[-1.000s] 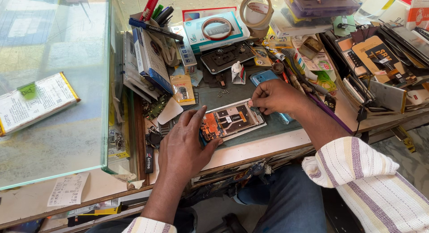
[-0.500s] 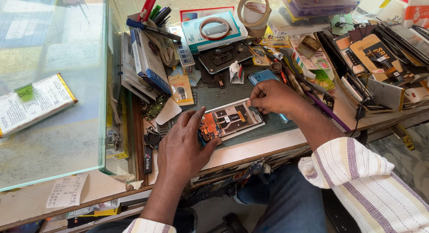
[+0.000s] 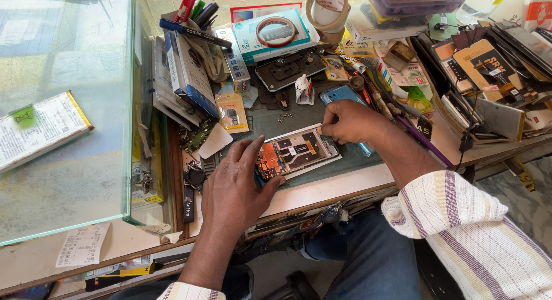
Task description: The person applies adhesive to the edges of a disassembled smartphone, then installs a new screen assembly and a battery into the chassis. The person works at a cluttered workbench with various tools and parts visible.
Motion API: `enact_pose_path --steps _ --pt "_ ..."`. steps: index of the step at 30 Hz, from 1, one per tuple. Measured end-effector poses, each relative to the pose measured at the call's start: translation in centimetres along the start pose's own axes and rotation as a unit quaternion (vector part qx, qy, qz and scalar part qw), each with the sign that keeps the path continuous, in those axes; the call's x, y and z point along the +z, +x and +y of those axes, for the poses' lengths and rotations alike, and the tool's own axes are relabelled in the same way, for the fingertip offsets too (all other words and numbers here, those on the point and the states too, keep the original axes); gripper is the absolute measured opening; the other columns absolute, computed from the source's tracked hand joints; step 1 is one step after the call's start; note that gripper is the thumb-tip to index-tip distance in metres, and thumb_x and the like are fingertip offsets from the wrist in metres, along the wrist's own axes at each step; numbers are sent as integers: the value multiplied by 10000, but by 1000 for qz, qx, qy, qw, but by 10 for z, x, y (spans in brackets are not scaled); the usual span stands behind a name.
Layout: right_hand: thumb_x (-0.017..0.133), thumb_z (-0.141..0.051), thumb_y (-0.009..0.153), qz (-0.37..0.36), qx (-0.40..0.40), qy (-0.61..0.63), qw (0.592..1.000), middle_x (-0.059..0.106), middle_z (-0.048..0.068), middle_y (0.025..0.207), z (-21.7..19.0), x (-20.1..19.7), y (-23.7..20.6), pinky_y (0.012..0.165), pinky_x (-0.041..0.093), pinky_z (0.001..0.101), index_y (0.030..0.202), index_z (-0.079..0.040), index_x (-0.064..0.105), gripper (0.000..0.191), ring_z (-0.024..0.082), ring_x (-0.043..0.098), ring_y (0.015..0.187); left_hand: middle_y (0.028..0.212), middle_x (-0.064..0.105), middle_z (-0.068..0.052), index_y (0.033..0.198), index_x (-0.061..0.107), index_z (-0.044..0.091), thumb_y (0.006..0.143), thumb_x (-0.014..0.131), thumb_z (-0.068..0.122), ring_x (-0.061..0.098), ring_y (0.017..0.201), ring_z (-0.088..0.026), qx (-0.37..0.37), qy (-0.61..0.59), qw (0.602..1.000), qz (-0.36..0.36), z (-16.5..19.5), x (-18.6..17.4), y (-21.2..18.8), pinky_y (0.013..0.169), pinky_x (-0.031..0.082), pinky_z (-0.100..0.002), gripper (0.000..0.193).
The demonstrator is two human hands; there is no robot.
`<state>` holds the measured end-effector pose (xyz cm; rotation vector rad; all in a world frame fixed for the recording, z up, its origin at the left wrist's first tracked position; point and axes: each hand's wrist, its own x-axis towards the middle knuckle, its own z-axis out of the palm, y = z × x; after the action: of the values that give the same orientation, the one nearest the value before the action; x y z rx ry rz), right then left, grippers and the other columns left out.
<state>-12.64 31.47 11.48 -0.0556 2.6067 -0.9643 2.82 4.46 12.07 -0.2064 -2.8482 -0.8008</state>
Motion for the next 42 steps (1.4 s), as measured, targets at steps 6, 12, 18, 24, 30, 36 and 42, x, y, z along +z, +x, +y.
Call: enact_pose_path --steps 6,12,18,24,30,36,42 --pt "793 -182 870 45 -38 -178 982 711 90 795 -2 2 -2 618 537 347 869 -20 674 201 178 659 692 1370 575 -53 1485 493 176 771 817 455 639 1135 -266 7 2 1000 5 4 -2 0 857 560 -456 832" --pt "749 -253 884 2 3 33 999 705 55 843 -4 -5 -8 610 594 314 920 -46 644 235 147 688 719 1329 582 -46 1487 503 165 763 822 461 633 1151 -269 -3 -18 1000 5 5 -9 -4 881 547 -450 845" --pt "741 -322 930 103 -21 -177 979 767 101 853 -36 -4 -42 755 574 375 919 -71 710 253 179 762 754 1394 568 -75 1469 499 133 730 847 466 600 1195 -301 11 -28 999 26 -2 -7 -6 911 521 -462 882" --pt "760 -223 866 92 -278 -193 936 750 89 924 -65 7 -68 816 580 391 952 -73 735 174 241 755 889 1374 575 -95 1448 490 110 728 862 439 603 1212 -310 30 -48 997 45 -9 -3 -9 939 523 -456 875" --pt "744 -160 882 44 -424 -145 893 731 75 1070 -67 28 -77 859 567 397 1043 -65 705 190 253 718 1023 1421 568 -93 1461 468 98 753 851 380 591 1218 -318 28 -41 998 37 -14 1 -5 942 510 -468 853" --pt "769 -126 866 24 -429 -118 895 724 67 1037 -70 44 -71 784 570 382 1086 -85 724 227 248 712 962 1407 575 -69 1406 539 132 765 845 342 598 1233 -319 40 -66 996 49 -17 -1 -7 956 516 -470 740" --pt "783 -101 833 33 -488 -161 857 718 62 989 -74 46 -60 835 540 407 1081 -104 745 252 270 677 967 1465 533 -74 1219 649 162 751 853 321 638 1162 -337 39 -81 995 53 -16 -6 -7 867 548 -485 535"
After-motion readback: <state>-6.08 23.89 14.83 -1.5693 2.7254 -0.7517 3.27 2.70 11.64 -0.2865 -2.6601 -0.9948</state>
